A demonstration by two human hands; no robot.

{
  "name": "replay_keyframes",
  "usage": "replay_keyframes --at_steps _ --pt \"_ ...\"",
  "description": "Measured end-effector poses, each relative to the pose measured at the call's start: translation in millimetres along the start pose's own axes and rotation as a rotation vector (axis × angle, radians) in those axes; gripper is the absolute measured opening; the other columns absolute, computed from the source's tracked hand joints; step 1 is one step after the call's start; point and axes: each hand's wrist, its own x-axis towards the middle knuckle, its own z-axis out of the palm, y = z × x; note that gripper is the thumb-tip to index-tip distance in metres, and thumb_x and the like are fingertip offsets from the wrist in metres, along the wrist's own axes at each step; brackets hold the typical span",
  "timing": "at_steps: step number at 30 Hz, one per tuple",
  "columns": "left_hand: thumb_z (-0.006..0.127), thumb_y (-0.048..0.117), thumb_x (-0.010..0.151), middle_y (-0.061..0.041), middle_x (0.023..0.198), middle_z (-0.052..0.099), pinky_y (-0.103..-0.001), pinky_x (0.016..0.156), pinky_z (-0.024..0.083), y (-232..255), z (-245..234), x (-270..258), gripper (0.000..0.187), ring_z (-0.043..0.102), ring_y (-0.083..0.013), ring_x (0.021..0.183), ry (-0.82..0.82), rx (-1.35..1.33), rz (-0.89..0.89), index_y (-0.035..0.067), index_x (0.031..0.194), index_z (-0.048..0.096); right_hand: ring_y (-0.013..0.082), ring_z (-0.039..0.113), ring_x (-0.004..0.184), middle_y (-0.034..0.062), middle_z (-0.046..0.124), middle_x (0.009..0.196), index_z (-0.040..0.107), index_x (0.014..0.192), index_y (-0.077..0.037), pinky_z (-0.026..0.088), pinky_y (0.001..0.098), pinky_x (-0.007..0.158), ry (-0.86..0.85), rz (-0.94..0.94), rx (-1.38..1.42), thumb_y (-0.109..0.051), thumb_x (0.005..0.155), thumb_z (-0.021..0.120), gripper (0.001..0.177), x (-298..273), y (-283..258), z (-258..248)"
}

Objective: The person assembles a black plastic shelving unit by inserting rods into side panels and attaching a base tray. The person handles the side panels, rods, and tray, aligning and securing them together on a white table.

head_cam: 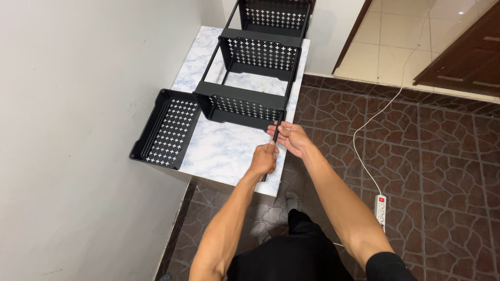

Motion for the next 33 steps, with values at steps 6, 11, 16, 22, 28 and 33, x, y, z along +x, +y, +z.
replay_keyframes --at_steps 6,11,16,22,28,33 --pt "0.043 0.044 0.112 -0.004 0.058 0.047 -0.035 0.039 0.038 12 2 -13 0.049 0.043 -0.016 0.041 -0.04 -0.005 0.0 0.001 0.099 0.062 0.0281 0.068 0.111 0.02 0.066 0.118 0.058 0.127 0.01 0.058 0.042 0.097 0.026 0.006 -0.046 -0.005 0.102 0.059 0.029 8 6 -7" --pt "0.056 0.036 0.102 -0.032 0.084 0.069 -0.057 0.075 0.052 38 19 -53 0.041 0.066 -0.0532 0.085 0.299 0.902 0.289 -0.004 0.096 0.066 0.0244 0.071 0.099 0.0164 0.07 0.109 0.063 0.118 0.009 0.061 0.0412 0.09 0.133 0.025 -0.104 -0.005 0.097 0.063 0.025 9 6 -4" --pt "0.049 0.033 0.107 -0.031 0.077 0.07 -0.051 0.07 0.053 49 21 -60 0.045 0.068 -0.0456 0.072 0.253 0.895 0.244 -0.004 0.09 0.07 0.0228 0.07 0.093 0.0164 0.07 0.104 0.066 0.112 0.008 0.059 0.0389 0.084 0.178 0.012 -0.158 -0.01 0.096 0.071 0.024 2 4 4" --pt "0.044 0.037 0.108 -0.015 0.067 0.065 -0.034 0.041 0.047 31 -4 -40 0.048 0.055 -0.0164 0.043 -0.028 0.178 -0.052 -0.005 0.095 0.065 0.0231 0.071 0.101 0.0151 0.072 0.108 0.063 0.116 0.005 0.06 0.0392 0.088 0.078 0.042 -0.138 -0.012 0.097 0.066 0.026 -12 0 13" --pt "0.046 0.034 0.107 -0.012 0.067 0.068 -0.033 0.041 0.051 41 3 -48 0.04 0.06 -0.0155 0.043 -0.009 0.135 -0.088 -0.002 0.099 0.062 0.0266 0.072 0.102 0.0171 0.072 0.106 0.061 0.119 0.005 0.061 0.041 0.09 0.059 0.035 -0.141 -0.005 0.094 0.066 0.027 -14 4 13" --pt "0.062 0.027 0.1 -0.016 0.064 0.069 -0.034 0.046 0.055 65 22 -75 0.036 0.068 -0.0205 0.045 0.228 0.689 0.161 -0.007 0.089 0.063 0.0246 0.073 0.095 0.0172 0.071 0.104 0.062 0.117 0.008 0.061 0.04 0.085 0.14 0.052 -0.206 -0.008 0.094 0.072 0.03 -15 3 16"
